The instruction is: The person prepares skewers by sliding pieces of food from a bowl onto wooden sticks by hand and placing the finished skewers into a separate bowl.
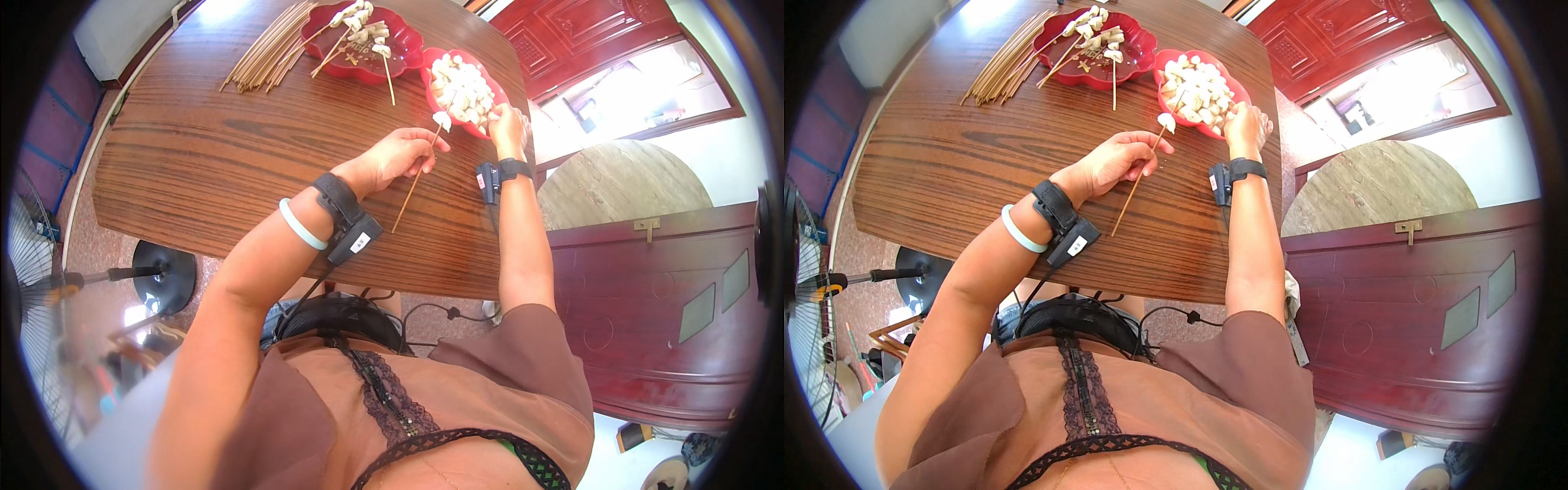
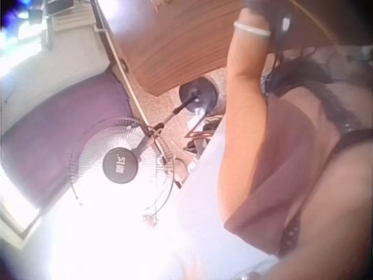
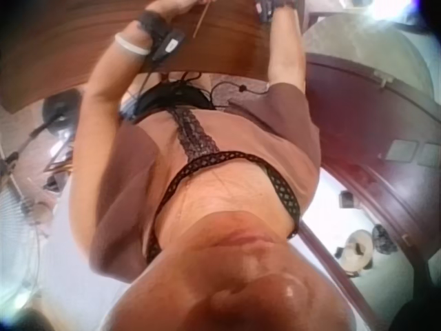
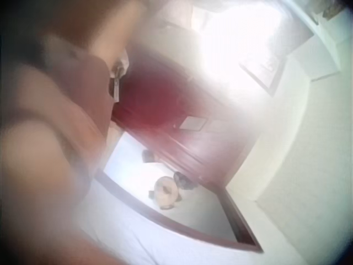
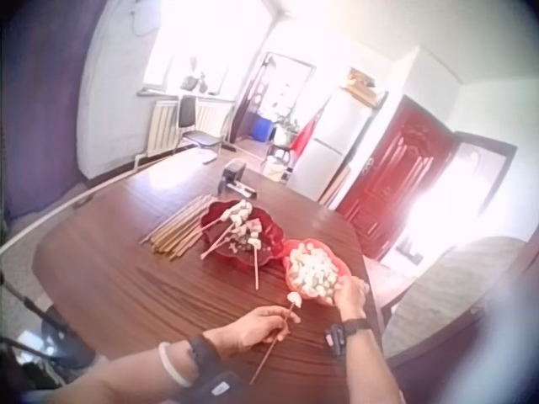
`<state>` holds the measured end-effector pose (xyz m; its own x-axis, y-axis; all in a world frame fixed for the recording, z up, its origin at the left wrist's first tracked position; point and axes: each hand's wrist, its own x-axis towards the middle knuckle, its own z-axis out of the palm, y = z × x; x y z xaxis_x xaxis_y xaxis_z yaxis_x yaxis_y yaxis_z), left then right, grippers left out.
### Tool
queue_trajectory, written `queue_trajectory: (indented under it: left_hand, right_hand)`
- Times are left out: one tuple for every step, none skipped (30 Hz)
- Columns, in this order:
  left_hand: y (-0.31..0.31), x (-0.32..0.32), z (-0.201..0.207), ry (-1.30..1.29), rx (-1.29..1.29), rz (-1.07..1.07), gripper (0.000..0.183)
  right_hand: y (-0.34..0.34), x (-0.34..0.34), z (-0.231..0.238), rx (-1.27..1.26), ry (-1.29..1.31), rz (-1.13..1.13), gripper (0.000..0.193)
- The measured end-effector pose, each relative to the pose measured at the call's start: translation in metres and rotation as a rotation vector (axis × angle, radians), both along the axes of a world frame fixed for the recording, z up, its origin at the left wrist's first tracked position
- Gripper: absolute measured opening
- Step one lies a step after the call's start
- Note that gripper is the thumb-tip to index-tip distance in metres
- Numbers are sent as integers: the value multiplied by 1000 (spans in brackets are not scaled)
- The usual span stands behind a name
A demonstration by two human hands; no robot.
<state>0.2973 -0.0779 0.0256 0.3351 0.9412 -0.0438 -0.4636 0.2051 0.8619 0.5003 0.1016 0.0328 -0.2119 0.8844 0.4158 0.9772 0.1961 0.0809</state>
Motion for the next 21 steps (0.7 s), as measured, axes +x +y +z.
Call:
queue_trajectory:
  left_hand:
    - [0,0,-1,1,2,-4,26]
    - [0,0,-1,2,1,-3,26]
    - [1,0,-1,-1,2,-5,25]
    - [1,0,-2,-4,3,-7,25]
    - [1,0,-2,-4,3,-8,25]
    - [0,0,-2,-2,2,-4,25]
    - [0,-1,-2,0,1,0,25]
    - [-1,-2,-2,1,0,1,25]
    - [0,-2,-2,5,1,-1,25]
    - [0,-1,-1,10,2,-3,25]
    - [0,-1,-1,9,5,-4,25]
    - [-1,-1,-1,0,8,-9,25]
    - [0,-1,-1,-10,11,-13,25]
    - [0,-1,-1,-10,13,-12,25]
    - [0,0,0,-6,8,-13,25]
    - [0,1,0,-2,3,-16,25]
    - [0,1,1,-3,4,-20,25]
    - [-1,-1,1,0,-1,-17,25]
    - [-1,-1,1,4,-5,-13,25]
    - [-1,-1,0,5,-6,-14,25]
    - [-1,-1,-1,-2,4,-13,24]
  right_hand:
    - [0,0,0,-1,1,2,17]
    - [0,0,-1,10,3,6,16]
    - [-1,0,0,22,6,9,14]
    - [-3,0,0,21,6,9,14]
    - [-4,0,1,39,15,46,13]
    - [-8,-2,2,56,24,84,12]
    - [-11,-5,4,55,24,85,12]
    - [-13,-8,5,41,9,77,12]
    - [-14,-8,8,30,-7,67,13]
    - [-12,-5,7,33,-8,66,13]
    - [-10,-1,6,40,68,87,14]
    - [-9,-1,6,46,145,110,15]
    - [-8,0,6,48,145,112,15]
    - [-7,1,5,12,138,82,15]
    - [-7,4,3,-24,131,47,16]
    - [-6,6,1,-23,130,43,16]
    - [-4,6,-2,21,121,67,15]
    - [-4,4,-2,64,114,95,15]
    - [-5,3,-2,64,115,95,15]
    - [-6,2,0,26,98,81,14]
    - [-6,0,2,-11,82,70,13]
